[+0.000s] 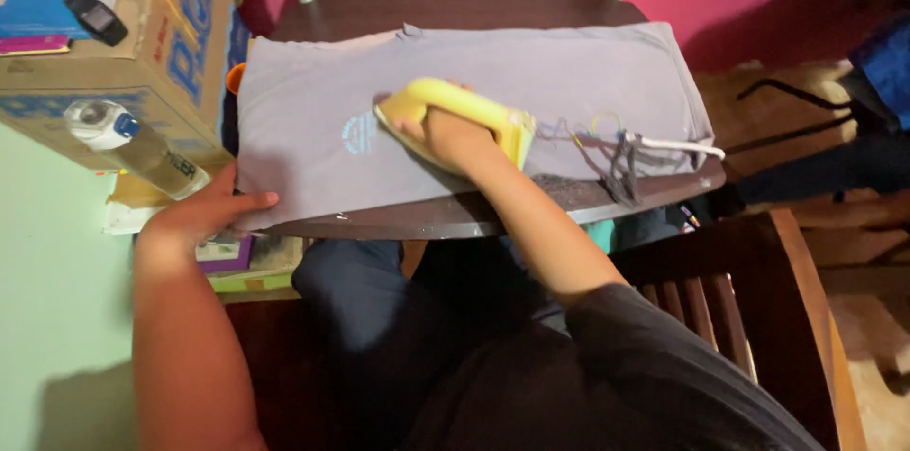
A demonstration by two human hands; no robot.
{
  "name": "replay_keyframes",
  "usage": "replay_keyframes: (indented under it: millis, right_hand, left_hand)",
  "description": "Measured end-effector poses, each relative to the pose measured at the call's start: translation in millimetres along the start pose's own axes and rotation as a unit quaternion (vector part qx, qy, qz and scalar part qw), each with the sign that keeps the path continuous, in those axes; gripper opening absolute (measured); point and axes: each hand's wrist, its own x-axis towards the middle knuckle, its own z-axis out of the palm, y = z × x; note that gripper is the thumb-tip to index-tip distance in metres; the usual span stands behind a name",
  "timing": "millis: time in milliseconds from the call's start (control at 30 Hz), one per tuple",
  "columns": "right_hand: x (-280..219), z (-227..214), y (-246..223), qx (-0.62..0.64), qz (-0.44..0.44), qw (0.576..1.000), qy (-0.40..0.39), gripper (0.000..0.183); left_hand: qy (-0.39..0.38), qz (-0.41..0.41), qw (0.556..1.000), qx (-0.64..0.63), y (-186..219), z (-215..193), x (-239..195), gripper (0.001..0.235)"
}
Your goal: The person irons a purple garment by hand using a yellow iron on a wooden board, smoothing the fabric and moving the iron over various sections.
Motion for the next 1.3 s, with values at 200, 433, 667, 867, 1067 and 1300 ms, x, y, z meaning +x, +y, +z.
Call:
replay_keyframes:
  millis: [200, 433, 667, 867, 1067, 1300]
  right_hand:
    - [30.9, 18.1, 12.9, 0.008, -0.011, 0.99, 0.14, 0.086]
    - [-8.0, 34.1, 30.2, -0.096, -0.044, 0.981, 0.164, 0.101]
    - [-6.1, 23.4, 128.7, -0.03, -0.001, 0.989, 0.143, 0.076]
    - [-46.7, 21.5, 126.4, -0.022, -0.008, 0.989, 0.148, 0.071]
    - [-125.8, -26.1, 118.8, 0.044, 0.038, 0.996, 0.064, 0.07]
    - [-111.5, -86.8, 196.8, 0.037, 0.068, 0.956, 0.282, 0.078]
  left_hand:
    - [-0.017, 0.006, 1.0, -0.011, -19.3, 1.6, 20.2, 0.086]
    - [0.014, 0.069, 0.994, -0.089, -60.2, -3.5, 77.0, 0.092]
    - [-0.002, 0.071, 0.996, -0.046, -72.3, -8.7, 95.8, 0.113]
    - [0.013, 0.114, 0.992, -0.052, -60.1, -12.0, 71.2, 0.123]
    - [-0.008, 0.07, 0.995, -0.076, -42.8, -17.2, 34.6, 0.113]
    - [-0.024, 0.029, 0.997, -0.065, -28.2, -16.8, 23.2, 0.084]
